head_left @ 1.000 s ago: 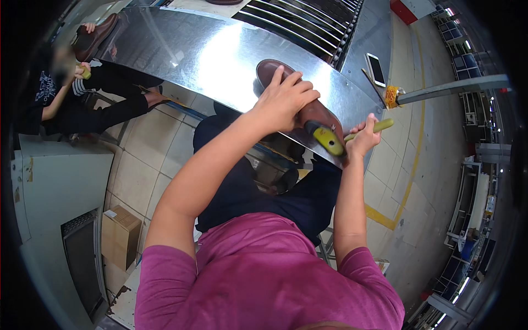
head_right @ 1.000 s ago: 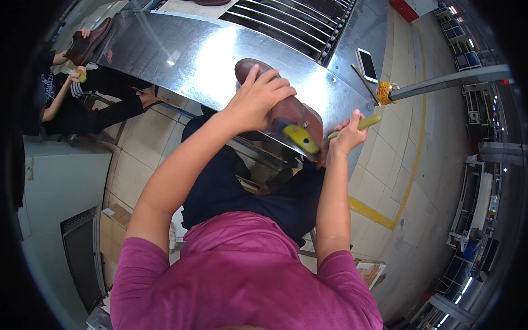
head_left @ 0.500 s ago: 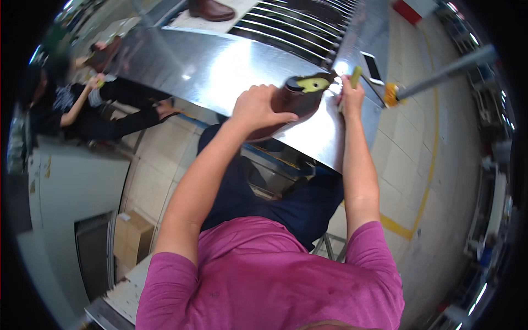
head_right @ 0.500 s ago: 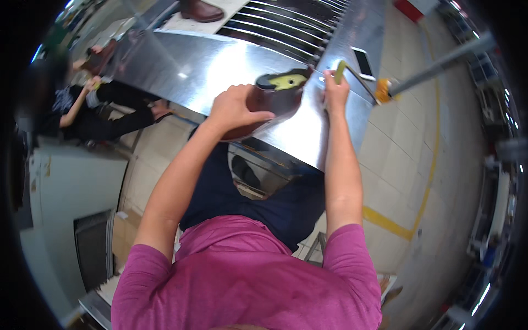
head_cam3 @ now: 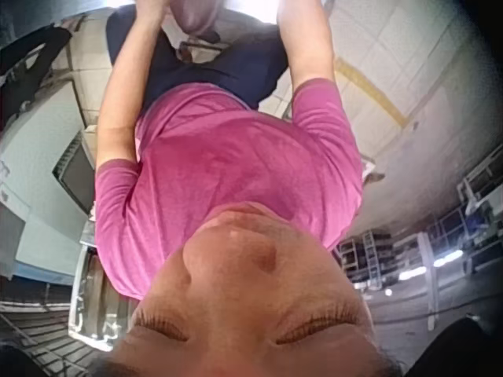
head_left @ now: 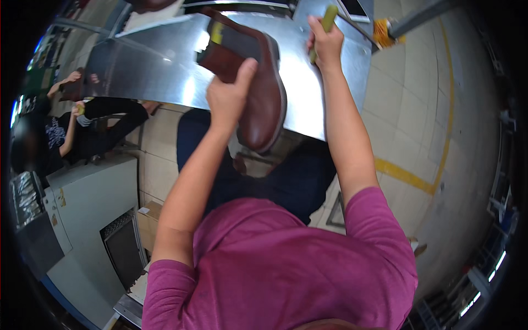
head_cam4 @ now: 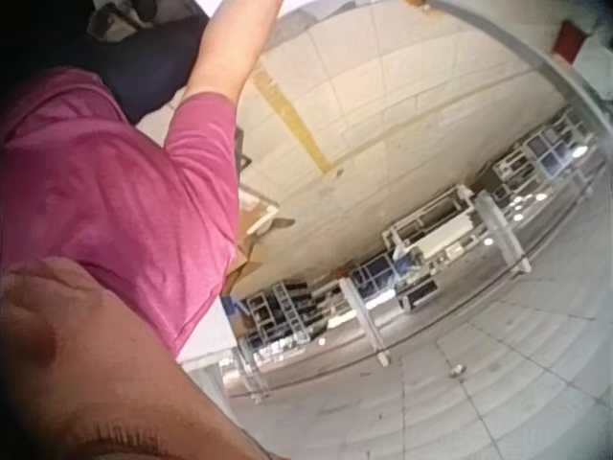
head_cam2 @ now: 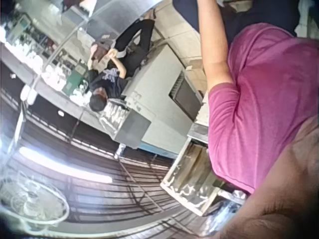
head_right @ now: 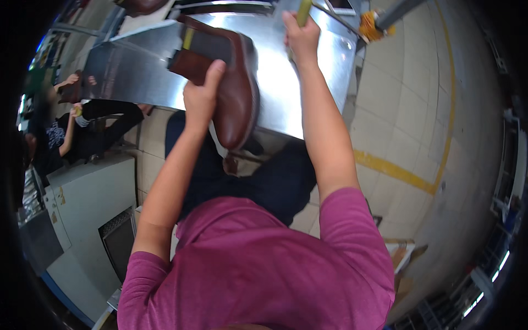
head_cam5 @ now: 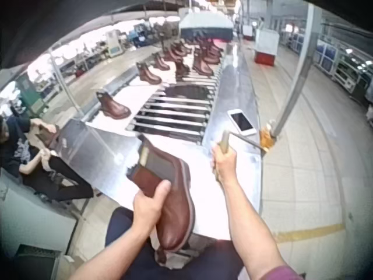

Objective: Inspecting leather boots for defects and wiping them clean with a yellow sponge tool at an industrial conveyor station.

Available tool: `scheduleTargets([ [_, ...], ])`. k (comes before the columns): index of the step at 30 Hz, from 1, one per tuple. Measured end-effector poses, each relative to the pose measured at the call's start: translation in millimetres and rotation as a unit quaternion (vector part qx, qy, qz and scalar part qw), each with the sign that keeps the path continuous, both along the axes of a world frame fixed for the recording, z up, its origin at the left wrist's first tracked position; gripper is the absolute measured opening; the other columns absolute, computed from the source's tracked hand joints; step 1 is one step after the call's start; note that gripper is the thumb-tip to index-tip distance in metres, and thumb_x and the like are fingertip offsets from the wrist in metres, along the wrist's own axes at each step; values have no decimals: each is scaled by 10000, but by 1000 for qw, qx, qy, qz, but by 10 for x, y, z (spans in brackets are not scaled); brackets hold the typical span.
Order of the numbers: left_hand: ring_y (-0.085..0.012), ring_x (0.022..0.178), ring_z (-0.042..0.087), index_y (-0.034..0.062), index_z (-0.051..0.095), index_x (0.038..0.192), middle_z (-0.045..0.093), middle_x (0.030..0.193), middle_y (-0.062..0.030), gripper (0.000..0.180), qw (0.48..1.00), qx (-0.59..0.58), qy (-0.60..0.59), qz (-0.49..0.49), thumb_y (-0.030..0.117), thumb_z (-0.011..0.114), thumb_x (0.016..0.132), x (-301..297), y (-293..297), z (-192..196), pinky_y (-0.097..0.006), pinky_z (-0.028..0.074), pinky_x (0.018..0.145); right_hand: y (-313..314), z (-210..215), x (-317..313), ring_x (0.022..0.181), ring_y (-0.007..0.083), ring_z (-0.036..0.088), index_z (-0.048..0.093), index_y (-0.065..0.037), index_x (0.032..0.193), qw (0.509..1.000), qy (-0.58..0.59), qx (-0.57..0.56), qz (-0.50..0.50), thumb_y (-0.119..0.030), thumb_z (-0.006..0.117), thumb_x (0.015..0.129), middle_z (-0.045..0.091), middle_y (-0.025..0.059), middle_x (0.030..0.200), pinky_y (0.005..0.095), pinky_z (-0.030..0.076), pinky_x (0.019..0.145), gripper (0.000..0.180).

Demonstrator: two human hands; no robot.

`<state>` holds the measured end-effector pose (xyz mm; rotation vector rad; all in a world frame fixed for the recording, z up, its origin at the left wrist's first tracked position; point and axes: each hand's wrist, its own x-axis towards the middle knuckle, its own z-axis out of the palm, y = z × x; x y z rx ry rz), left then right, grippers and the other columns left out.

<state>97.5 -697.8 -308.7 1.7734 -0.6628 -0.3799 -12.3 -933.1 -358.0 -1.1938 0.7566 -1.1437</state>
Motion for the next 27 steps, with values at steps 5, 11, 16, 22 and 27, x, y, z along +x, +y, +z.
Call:
scheduleTargets([
  [5, -243, 1057, 728, -11, 698, 1227, 771, 1128, -134, 609, 992, -45, 29, -112, 468, 830, 875, -14, -130, -47, -359, 543, 951, -133, -161, -63, 446, 129, 532, 642, -40, 974, 999, 8, 46, -8, -248, 736, 964, 558, 11, 626, 287, 419, 400, 229],
  [11, -326, 1134, 727, 53, 607, 1373, 753, 1192, -167, 800, 985, 81, -108, -107, 611, 801, 833, -201, -208, -86, -399, 550, 990, -39, -47, -110, 437, 122, 502, 627, -52, 950, 999, -21, 42, -14, -220, 728, 971, 542, 4, 627, 280, 405, 400, 197],
  [16, -367, 1095, 742, 143, 535, 1443, 759, 1191, -153, 815, 970, 70, -194, -129, 698, 703, 870, -269, -224, -98, -454, 563, 986, -41, -54, -97, 443, 121, 505, 626, -54, 942, 999, -32, 39, -6, -220, 736, 968, 543, 3, 630, 276, 411, 409, 200],
  [22, -368, 987, 772, 118, 543, 1430, 780, 1090, -161, 827, 963, 102, -218, -123, 704, 702, 867, -264, -228, -97, -461, 602, 919, -42, -38, -102, 445, 128, 509, 620, -57, 917, 999, -32, 35, -9, -217, 739, 963, 538, 8, 628, 280, 419, 412, 205],
  [27, -323, 1027, 763, 35, 637, 1318, 777, 1081, -180, 753, 982, 63, -136, -118, 630, 750, 871, -106, -166, -183, -408, 585, 931, 36, 34, -89, 431, 144, 510, 613, -62, 910, 998, -17, 56, -3, -215, 698, 977, 534, 17, 622, 300, 422, 391, 187],
])
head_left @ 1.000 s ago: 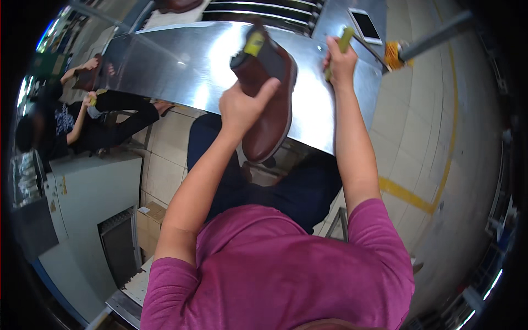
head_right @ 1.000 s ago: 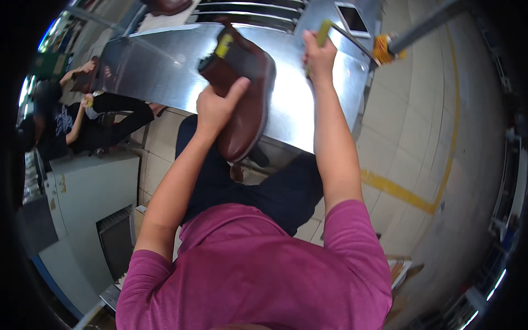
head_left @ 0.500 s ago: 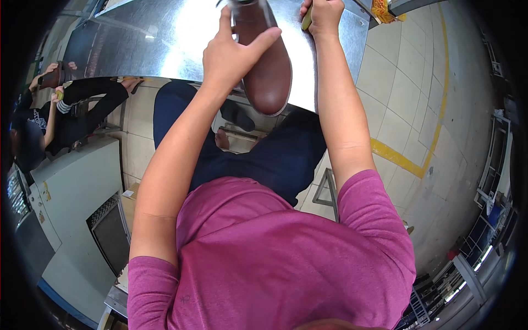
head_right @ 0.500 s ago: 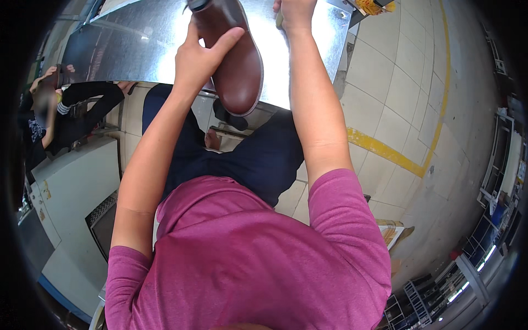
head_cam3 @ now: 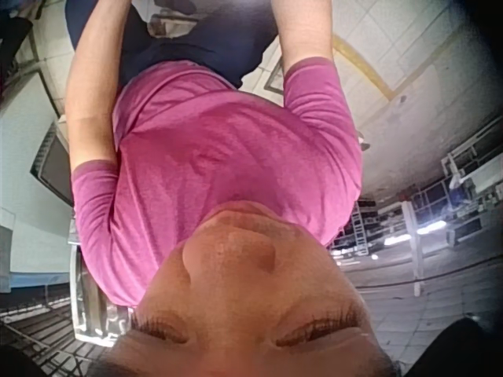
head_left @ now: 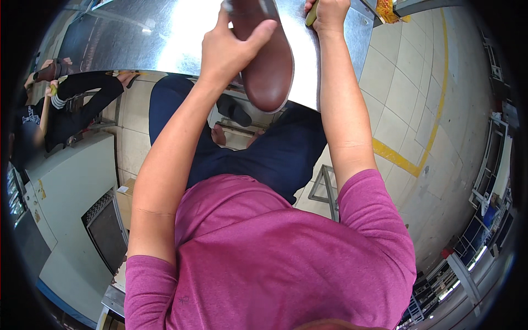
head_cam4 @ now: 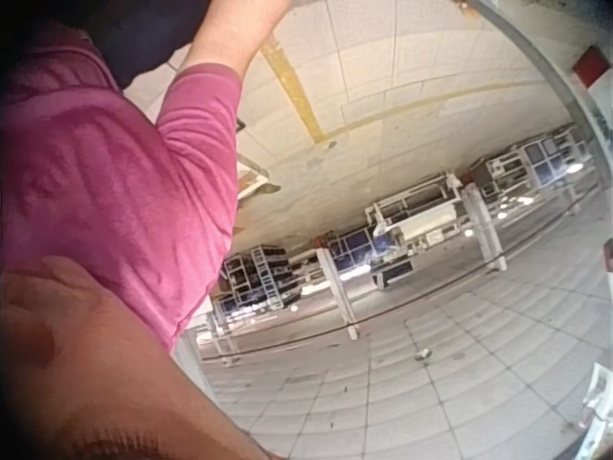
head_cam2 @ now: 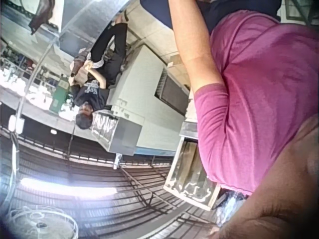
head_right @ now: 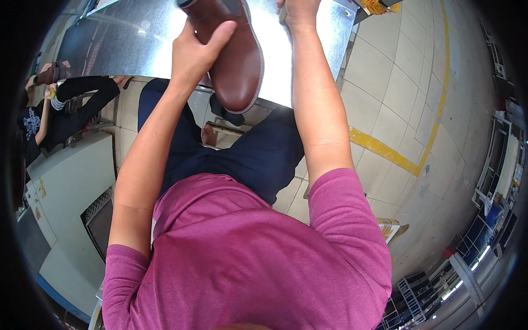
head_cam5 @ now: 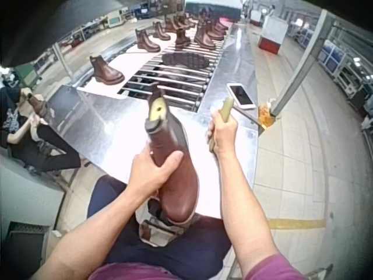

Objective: Inspecting leather boots for defects and wiping them clean with a yellow sponge tool at an industrial conveyor station.

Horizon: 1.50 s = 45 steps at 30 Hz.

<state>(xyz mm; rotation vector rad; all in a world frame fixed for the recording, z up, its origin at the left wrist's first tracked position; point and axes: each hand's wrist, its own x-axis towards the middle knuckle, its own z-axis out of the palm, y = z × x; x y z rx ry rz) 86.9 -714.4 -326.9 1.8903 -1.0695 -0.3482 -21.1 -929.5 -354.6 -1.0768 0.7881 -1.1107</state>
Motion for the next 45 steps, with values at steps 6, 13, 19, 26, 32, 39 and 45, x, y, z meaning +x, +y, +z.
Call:
scheduleTargets([
  [6, -279, 962, 720, -17, 715, 1125, 765, 1007, -175, 553, 987, -132, 92, 16, 515, 659, 984, 249, 214, -238, -405, 540, 885, -66, -81, -6, 432, 146, 512, 606, -62, 910, 1000, -4, -11, 3, -205, 695, 976, 536, 19, 624, 307, 420, 381, 180],
  [13, -282, 981, 723, -2, 711, 1139, 757, 1060, -175, 571, 975, -150, 160, 25, 543, 667, 975, 326, 318, -408, -405, 539, 890, -25, -49, -21, 438, 150, 520, 614, -61, 968, 1000, -7, 2, 3, -199, 715, 971, 536, 22, 633, 307, 431, 387, 171],
  [19, -243, 1119, 674, 13, 658, 1292, 706, 1220, -148, 543, 982, -185, 0, -19, 368, 827, 918, -86, -77, -104, -371, 535, 970, -109, -112, -69, 469, 145, 521, 600, -49, 999, 999, -7, -30, -39, -189, 709, 981, 534, 17, 670, 300, 455, 416, 178],
  [26, -231, 1274, 601, -19, 536, 1510, 620, 1444, -148, 496, 925, -276, 238, -109, 259, 568, 1101, 48, -270, -430, -364, 435, 1118, -169, -158, -56, 471, 151, 523, 592, -55, 996, 1000, -6, -9, -16, -190, 704, 982, 537, 20, 667, 308, 461, 420, 176],
  [32, -28, 789, 566, 76, 660, 1428, 713, 1061, 34, 427, 852, -265, 416, -178, 208, 713, 1025, 258, -261, -578, -195, 472, 684, -316, -247, -106, 470, 146, 536, 634, -22, 1105, 996, 41, -69, -35, -197, 715, 981, 555, 14, 660, 306, 469, 430, 229],
  [39, -52, 869, 628, 63, 697, 1379, 742, 1124, -8, 415, 857, -233, 444, -113, 206, 756, 994, 192, -264, -433, -198, 510, 777, -448, -332, -93, 888, 216, 722, 695, 1, 1060, 994, -1, -110, -21, -115, 657, 980, 740, 93, 1058, 357, 600, 815, 146],
  [45, -332, 1346, 591, 60, 424, 1575, 594, 1443, -247, 1108, 957, -277, -17, -81, 464, 969, 699, -147, -318, -229, -409, 503, 1085, -241, -373, -233, 980, 211, 728, 725, 19, 1187, 940, 209, -234, -132, -107, 607, 999, 763, 101, 1122, 386, 601, 890, 255],
])
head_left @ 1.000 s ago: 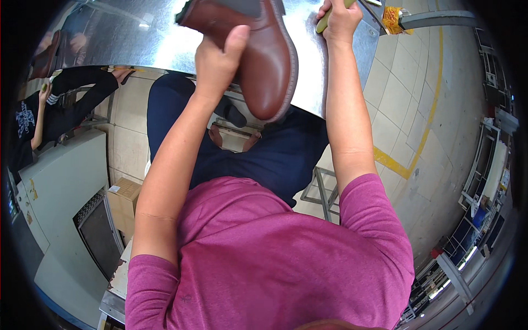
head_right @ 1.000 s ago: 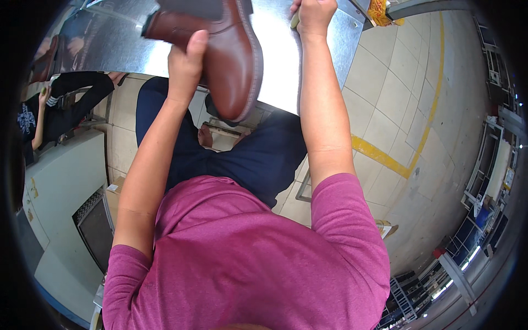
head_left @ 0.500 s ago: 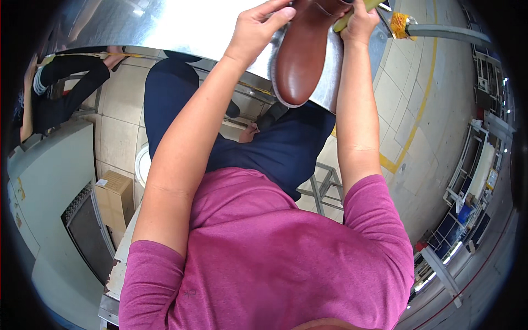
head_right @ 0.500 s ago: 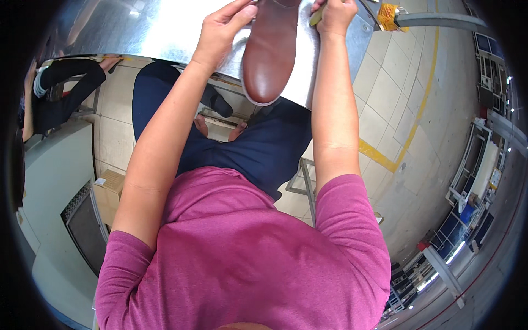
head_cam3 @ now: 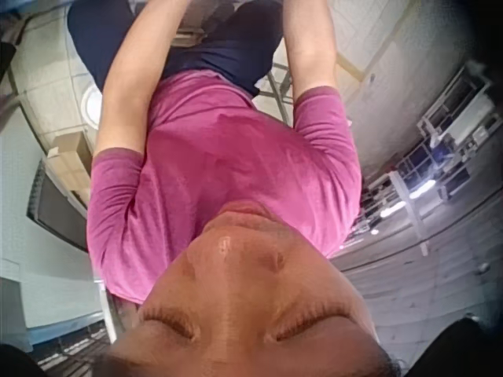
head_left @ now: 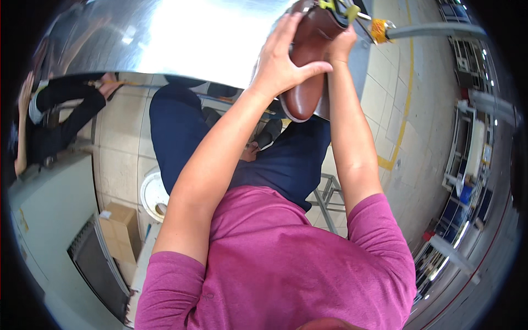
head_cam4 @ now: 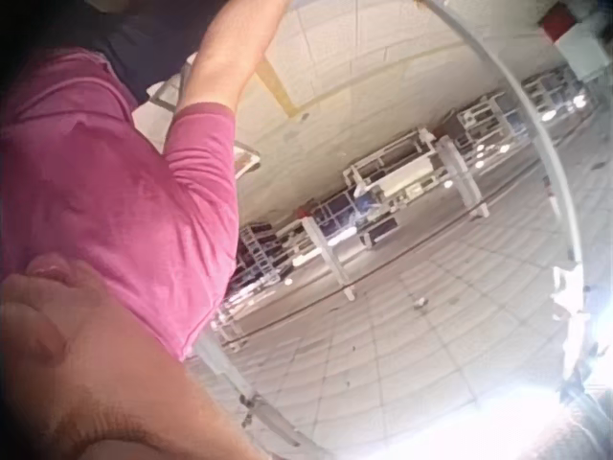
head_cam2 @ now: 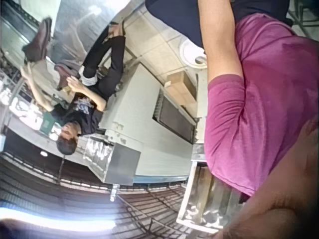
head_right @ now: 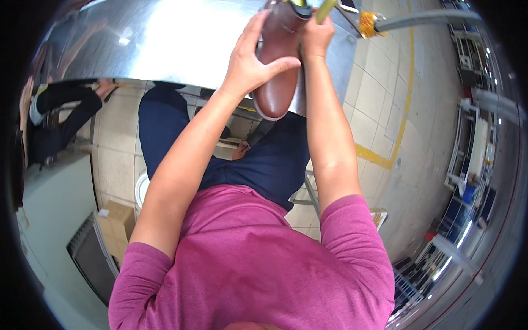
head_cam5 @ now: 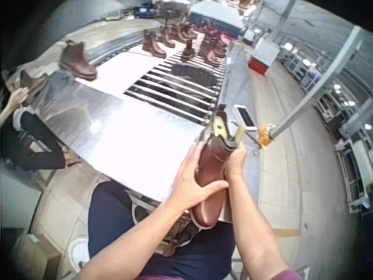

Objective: Inspecting leather boots for defects and wiping them clean with a yellow sponge tool at an industrial conveyor station.

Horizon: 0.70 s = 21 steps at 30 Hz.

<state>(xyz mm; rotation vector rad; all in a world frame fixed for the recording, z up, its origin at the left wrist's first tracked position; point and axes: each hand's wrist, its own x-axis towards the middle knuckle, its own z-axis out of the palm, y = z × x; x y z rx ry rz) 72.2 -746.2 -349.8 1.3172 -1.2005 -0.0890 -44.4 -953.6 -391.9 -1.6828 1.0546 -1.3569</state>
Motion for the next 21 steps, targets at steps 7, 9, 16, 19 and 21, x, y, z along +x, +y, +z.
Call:
scheduleTargets([
  [7, -249, 1119, 699, -68, 427, 1484, 706, 1228, -210, 791, 959, 67, 264, -71, 248, 821, 874, 168, 209, 62, -354, 543, 975, 436, 296, 342, 486, 95, 551, 666, -31, 938, 984, -117, 130, 44, -243, 778, 914, 603, 7, 642, 274, 460, 467, 241],
  [9, -219, 1043, 665, -66, 576, 1305, 703, 1171, -147, 481, 957, 38, 284, -51, 238, 729, 964, 325, 323, -36, -341, 514, 959, 500, 338, 326, 478, 92, 532, 659, -26, 955, 976, -143, 153, 60, -232, 769, 923, 582, -1, 647, 268, 460, 462, 236],
  [16, -219, 1053, 621, -51, 592, 1252, 654, 1190, -122, 539, 937, 21, 349, 12, 363, 776, 959, 326, 338, -77, -352, 477, 973, 516, 368, 288, 496, 94, 533, 646, -24, 963, 978, -135, 148, 54, -221, 757, 942, 580, 9, 659, 268, 452, 469, 227],
  [19, -221, 1052, 622, -48, 596, 1243, 661, 1175, -127, 535, 933, 17, 359, 8, 351, 791, 945, 343, 365, -79, -355, 472, 979, 543, 346, 297, 498, 96, 534, 652, -21, 984, 977, -143, 151, 57, -219, 755, 945, 580, 7, 655, 266, 447, 473, 226],
  [21, -220, 1045, 624, -46, 603, 1230, 666, 1164, -130, 513, 929, 25, 369, 2, 335, 794, 945, 342, 372, -77, -353, 475, 973, 514, 340, 279, 499, 96, 534, 661, -25, 1001, 978, -139, 148, 50, -221, 754, 945, 582, 7, 659, 264, 445, 475, 225],
])
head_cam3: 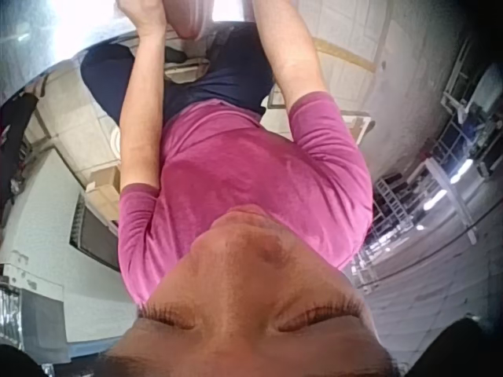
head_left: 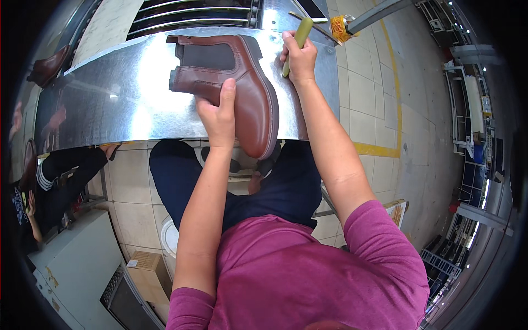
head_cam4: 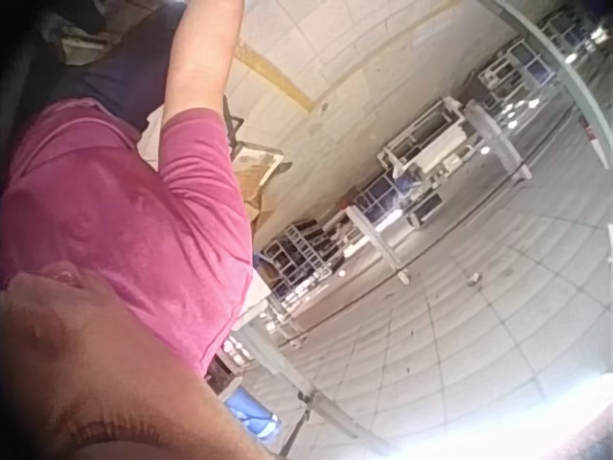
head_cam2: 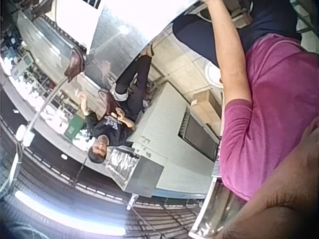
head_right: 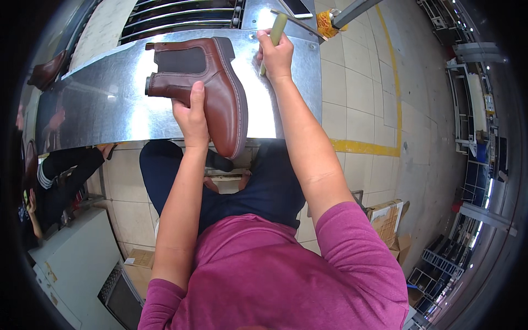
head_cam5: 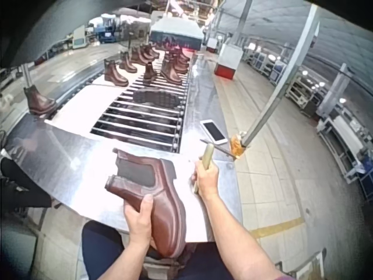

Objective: Inspecting leather boots for defects and wiping them clean with a yellow sponge tool at an industrial conveyor station.

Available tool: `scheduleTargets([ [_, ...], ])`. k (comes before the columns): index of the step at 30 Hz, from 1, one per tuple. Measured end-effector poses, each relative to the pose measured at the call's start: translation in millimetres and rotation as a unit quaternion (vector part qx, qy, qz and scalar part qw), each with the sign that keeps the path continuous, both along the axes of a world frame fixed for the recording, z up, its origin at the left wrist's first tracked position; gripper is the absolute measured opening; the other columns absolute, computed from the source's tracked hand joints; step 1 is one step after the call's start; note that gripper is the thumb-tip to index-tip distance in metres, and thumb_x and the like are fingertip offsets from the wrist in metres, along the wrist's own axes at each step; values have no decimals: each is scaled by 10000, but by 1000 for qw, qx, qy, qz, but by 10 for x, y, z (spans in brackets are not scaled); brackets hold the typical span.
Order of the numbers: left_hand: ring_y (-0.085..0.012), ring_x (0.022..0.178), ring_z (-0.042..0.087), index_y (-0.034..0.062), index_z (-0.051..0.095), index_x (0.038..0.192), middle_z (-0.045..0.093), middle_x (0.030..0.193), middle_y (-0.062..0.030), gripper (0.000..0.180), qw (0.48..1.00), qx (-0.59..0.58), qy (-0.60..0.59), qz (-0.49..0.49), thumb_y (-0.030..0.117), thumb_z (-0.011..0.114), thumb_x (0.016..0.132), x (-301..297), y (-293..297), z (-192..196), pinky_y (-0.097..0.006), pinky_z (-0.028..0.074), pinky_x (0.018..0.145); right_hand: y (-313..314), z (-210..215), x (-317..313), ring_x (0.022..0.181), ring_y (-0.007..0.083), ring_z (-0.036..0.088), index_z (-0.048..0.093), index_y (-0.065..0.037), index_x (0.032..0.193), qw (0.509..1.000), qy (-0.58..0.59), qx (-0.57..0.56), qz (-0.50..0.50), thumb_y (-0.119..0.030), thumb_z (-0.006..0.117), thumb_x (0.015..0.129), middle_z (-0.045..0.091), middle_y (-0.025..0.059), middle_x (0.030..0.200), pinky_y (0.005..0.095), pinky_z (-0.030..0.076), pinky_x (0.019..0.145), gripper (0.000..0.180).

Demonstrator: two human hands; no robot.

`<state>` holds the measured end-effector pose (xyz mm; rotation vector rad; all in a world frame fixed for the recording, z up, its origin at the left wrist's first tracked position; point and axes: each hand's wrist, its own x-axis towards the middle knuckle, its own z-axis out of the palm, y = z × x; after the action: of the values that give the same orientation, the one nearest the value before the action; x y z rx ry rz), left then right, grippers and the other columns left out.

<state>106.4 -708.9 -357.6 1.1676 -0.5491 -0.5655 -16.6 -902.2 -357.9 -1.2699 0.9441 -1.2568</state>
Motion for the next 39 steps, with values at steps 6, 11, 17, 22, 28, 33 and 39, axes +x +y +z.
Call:
scheduleTargets([
  [6, -221, 1047, 622, -44, 596, 1240, 664, 1170, -130, 507, 1000, -4, -7, 1, 316, 797, 946, 6, 2, 11, -359, 477, 967, 14, 22, 10, 506, 110, 518, 656, -11, 1043, 1000, 7, 6, 1, -235, 759, 948, 583, 20, 680, 270, 437, 484, 264],
  [11, -232, 1064, 619, -41, 591, 1243, 656, 1183, -134, 524, 1000, -3, -5, 7, 330, 803, 939, 22, -4, -16, -370, 476, 976, 15, 43, 37, 501, 115, 517, 651, -8, 1059, 1000, 2, 11, 3, -253, 760, 948, 578, 24, 667, 275, 437, 480, 291],
  [17, -249, 1068, 632, -39, 588, 1253, 660, 1184, -150, 560, 1000, -7, -19, 8, 351, 816, 922, 25, -34, -43, -379, 479, 985, -2, 118, -24, 535, 142, 542, 625, -6, 1147, 999, 30, 25, 12, -283, 731, 971, 574, 33, 689, 298, 457, 508, 345],
  [22, -274, 1042, 651, -36, 602, 1231, 675, 1157, -159, 543, 999, 5, -25, 22, 344, 818, 909, 38, -7, -79, -394, 494, 970, 417, 590, -102, 633, 186, 569, 548, -82, 1330, 972, -173, 89, 131, -307, 586, 1059, 540, 28, 747, 352, 479, 594, 355],
  [28, -211, 1050, 622, -24, 593, 1250, 658, 1173, -126, 491, 999, 8, -39, 12, 342, 757, 967, 23, 0, -64, -359, 478, 977, 1008, 877, -94, 523, 147, 458, 614, -81, 1181, 957, -230, 42, 170, -311, 544, 1080, 426, 5, 633, 328, 426, 545, 261],
  [33, -253, 1025, 649, -26, 603, 1232, 682, 1145, -148, 493, 999, 6, -40, 24, 325, 787, 938, -6, -11, -123, -381, 496, 956, 1146, 882, -77, 487, 134, 409, 642, -73, 1072, 972, -191, 21, 138, -288, 530, 1082, 402, -8, 616, 331, 386, 508, 243],
  [39, -295, 979, 691, -28, 615, 1211, 719, 1094, -168, 501, 999, -17, -33, 35, 322, 812, 911, 20, -45, -51, -399, 527, 917, 1365, 867, -93, 500, 134, 408, 638, -64, 1064, 964, -179, -46, 188, -294, 508, 1090, 395, -4, 619, 329, 380, 514, 265],
])
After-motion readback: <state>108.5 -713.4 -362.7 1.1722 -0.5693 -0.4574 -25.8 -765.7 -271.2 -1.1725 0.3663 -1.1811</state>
